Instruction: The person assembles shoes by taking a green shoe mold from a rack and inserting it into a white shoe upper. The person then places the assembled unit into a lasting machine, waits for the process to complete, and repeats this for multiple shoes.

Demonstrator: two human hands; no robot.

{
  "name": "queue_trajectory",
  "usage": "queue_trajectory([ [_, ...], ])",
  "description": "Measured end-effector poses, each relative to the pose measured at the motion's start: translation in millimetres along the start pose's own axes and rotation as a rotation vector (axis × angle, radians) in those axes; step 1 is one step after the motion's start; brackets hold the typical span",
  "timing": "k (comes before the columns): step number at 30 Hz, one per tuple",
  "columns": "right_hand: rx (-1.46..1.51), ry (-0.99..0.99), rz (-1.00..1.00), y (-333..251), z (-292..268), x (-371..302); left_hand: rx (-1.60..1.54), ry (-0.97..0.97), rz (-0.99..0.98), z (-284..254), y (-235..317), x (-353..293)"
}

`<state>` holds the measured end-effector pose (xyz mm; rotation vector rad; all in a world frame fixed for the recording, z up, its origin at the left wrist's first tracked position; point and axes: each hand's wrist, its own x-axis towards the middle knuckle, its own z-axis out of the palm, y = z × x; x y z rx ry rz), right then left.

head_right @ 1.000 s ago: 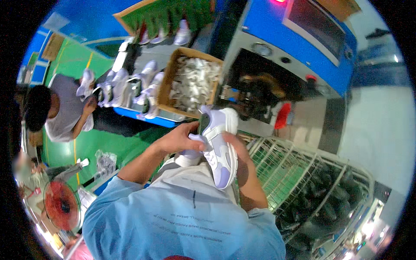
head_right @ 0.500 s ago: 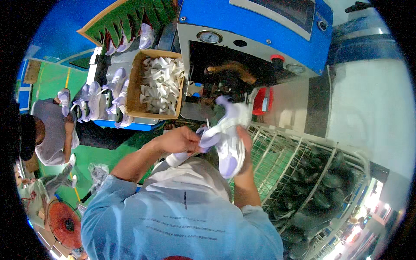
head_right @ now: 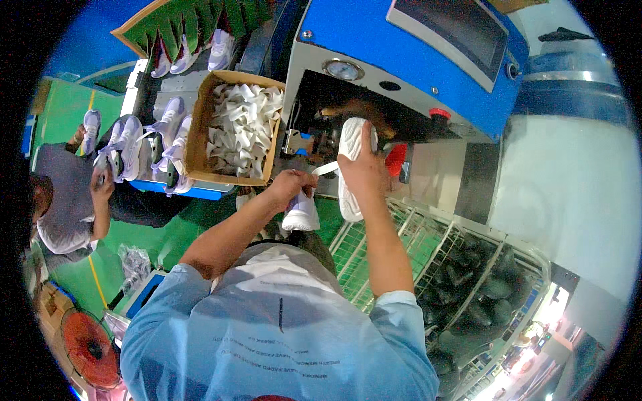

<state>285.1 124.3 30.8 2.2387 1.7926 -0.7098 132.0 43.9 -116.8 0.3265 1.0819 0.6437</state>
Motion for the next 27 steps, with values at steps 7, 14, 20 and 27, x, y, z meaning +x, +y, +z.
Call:
queue_trajectory([
  [7, 0.093, 0.248, -0.067, 9.7, 31.4, 31.9, -0.073, 0.078, 0.141, -12.9, -7.7, -2.2],
  [14, 0.075, 0.483, -0.235, 21.1, 47.6, 24.6, 0.073, 0.149, 0.189, -23.1, 23.4, -47.6],
  [20, 0.187, 0.552, -0.25, 14.2, 50.9, 3.9, 0.126, 0.047, 0.155, -14.6, 61.0, -81.5],
  [27, 0.087, 0.653, -0.348, 60.2, 84.8, -86.2, 0.324, -0.242, 0.092, 9.3, 49.9, -75.6],
])
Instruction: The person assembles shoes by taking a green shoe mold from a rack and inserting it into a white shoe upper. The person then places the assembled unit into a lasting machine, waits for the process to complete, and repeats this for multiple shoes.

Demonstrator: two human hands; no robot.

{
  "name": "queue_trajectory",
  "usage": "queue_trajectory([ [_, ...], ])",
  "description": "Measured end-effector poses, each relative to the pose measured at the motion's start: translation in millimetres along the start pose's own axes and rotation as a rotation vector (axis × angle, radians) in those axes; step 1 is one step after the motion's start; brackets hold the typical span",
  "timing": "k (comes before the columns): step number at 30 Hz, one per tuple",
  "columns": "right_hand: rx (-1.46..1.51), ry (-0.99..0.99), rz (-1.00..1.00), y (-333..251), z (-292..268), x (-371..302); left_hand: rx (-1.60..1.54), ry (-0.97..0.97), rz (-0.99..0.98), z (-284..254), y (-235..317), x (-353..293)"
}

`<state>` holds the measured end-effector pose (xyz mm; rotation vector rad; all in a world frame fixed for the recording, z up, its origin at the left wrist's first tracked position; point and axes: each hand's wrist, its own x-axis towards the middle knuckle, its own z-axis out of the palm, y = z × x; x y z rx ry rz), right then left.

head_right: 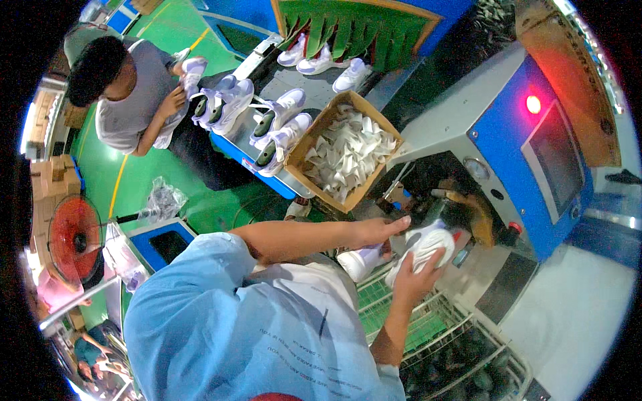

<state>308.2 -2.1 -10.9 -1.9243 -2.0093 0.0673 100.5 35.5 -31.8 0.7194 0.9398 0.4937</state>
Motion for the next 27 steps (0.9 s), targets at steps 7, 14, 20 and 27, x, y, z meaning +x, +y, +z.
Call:
queue_trajectory([
  [7, 0.675, -0.511, 0.342, -12.3, -83.5, -53.8, -0.421, -0.259, -0.196, 13.8, -46.0, 2.4],
  [14, 2.074, -0.237, 0.921, 0.7, 57.7, 25.0, -0.189, 0.035, -0.26, -30.2, -73.6, -17.2],
  [20, 1.003, 0.109, 0.512, 30.3, -14.3, -58.1, -0.273, -0.026, -0.257, -115.7, -128.4, -39.0],
  [27, -0.048, 0.479, 1.087, 173.5, -121.6, -96.5, 0.281, -0.032, -0.194, -110.9, -118.7, -63.2],
])
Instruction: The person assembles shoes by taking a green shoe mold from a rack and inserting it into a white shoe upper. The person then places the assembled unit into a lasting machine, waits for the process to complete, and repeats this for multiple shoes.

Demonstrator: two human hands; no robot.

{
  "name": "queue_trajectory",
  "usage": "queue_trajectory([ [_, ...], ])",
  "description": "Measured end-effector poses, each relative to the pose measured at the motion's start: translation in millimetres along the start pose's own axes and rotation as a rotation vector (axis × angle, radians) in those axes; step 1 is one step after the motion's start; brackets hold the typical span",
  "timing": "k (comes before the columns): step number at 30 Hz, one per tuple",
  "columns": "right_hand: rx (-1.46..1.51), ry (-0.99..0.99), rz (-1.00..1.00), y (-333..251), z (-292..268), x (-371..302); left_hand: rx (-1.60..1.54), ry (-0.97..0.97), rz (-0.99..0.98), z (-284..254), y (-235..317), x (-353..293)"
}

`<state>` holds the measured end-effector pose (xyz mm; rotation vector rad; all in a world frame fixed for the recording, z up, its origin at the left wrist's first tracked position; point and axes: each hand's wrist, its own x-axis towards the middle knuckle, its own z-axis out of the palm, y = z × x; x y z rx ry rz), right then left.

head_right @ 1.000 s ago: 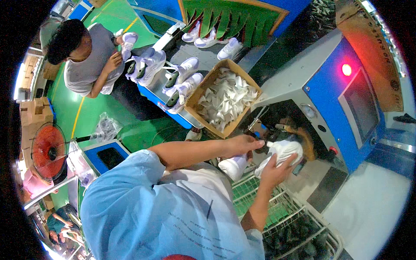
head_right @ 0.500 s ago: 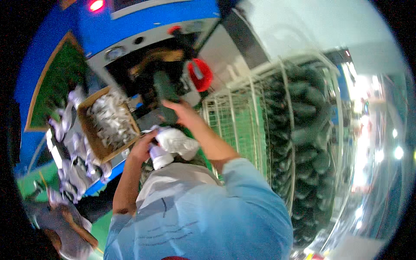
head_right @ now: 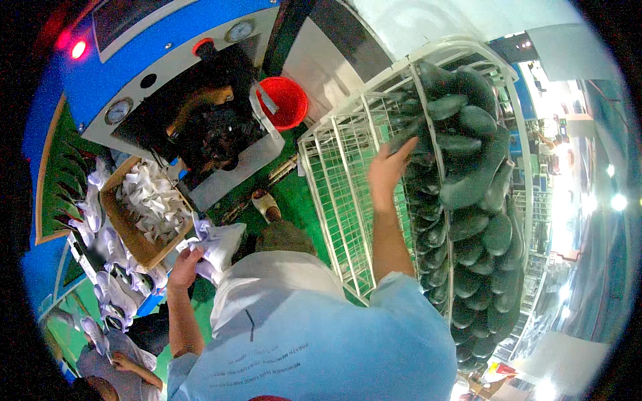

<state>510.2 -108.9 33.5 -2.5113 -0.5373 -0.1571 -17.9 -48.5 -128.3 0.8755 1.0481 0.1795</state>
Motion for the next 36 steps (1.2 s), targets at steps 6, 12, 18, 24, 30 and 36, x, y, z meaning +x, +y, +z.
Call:
queue_trajectory([
  [6, -0.433, -0.287, 0.016, 44.5, 55.2, 179.9, 0.08, 0.249, -0.216, 19.7, 24.5, -44.9],
  [12, 0.523, -0.339, -0.178, 66.1, 91.2, 124.0, -0.046, 0.507, -0.283, 57.1, -7.6, -189.2],
  [18, 0.01, -0.769, -0.64, -72.7, 138.7, -60.0, -0.087, 0.94, -0.338, 116.5, -91.8, -303.3],
  [24, -0.045, -1.277, -1.384, -179.7, 152.1, -197.3, -0.197, 1.726, -0.457, 233.2, -248.7, -408.2],
  [30, -0.219, -1.365, -1.574, -212.7, 138.8, -296.4, -0.265, 1.952, -1.104, 390.2, -359.2, -556.9],
  [36, -0.236, -1.548, -1.605, -229.9, 128.0, -348.5, -0.754, 2.003, -2.029, 333.2, -430.9, -576.1],
])
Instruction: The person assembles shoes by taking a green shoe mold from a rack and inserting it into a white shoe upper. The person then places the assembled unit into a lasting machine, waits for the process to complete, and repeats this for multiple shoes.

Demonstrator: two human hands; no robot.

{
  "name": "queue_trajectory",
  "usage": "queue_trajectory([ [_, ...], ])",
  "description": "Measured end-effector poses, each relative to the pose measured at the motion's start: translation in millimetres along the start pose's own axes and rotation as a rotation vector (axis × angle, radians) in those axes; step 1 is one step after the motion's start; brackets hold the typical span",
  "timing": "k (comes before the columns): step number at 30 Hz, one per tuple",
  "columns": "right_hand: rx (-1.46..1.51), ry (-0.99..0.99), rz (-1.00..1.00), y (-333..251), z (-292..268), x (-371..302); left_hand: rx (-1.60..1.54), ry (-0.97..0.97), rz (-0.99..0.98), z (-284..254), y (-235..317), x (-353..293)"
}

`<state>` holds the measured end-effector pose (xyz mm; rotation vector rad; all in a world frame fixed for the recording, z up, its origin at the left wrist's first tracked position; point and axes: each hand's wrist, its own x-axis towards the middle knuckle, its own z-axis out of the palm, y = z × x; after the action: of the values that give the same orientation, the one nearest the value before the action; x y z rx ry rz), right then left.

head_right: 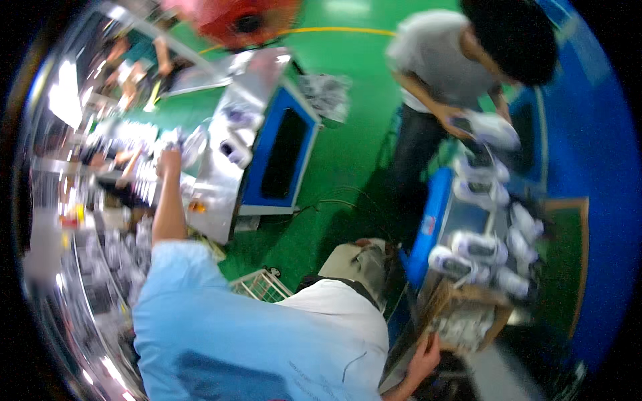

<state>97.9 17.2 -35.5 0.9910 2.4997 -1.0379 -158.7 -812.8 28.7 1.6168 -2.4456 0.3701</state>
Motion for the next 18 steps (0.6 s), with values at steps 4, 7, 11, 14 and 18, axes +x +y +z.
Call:
queue_trajectory([
  [4, -0.03, 0.09, -0.009, -22.9, 11.3, 2.3, -0.525, -0.537, 1.074, 46.1, 155.5, -207.5],
  [7, 0.001, 0.065, 0.009, -43.5, 20.4, -2.3, -0.579, -0.875, 1.66, 9.9, 263.4, -377.6],
  [11, 0.099, 0.078, 0.151, -48.9, 27.5, -30.3, -0.877, -0.742, 1.763, -18.9, 399.0, -530.8],
  [14, 0.185, 0.204, 0.322, -36.3, 39.4, -82.8, -1.031, -0.368, 1.707, -38.4, 474.3, -578.6],
  [18, 0.253, 0.375, 0.537, 2.0, 82.8, -139.6, -0.927, -0.323, 1.799, -37.3, 532.4, -596.3],
])
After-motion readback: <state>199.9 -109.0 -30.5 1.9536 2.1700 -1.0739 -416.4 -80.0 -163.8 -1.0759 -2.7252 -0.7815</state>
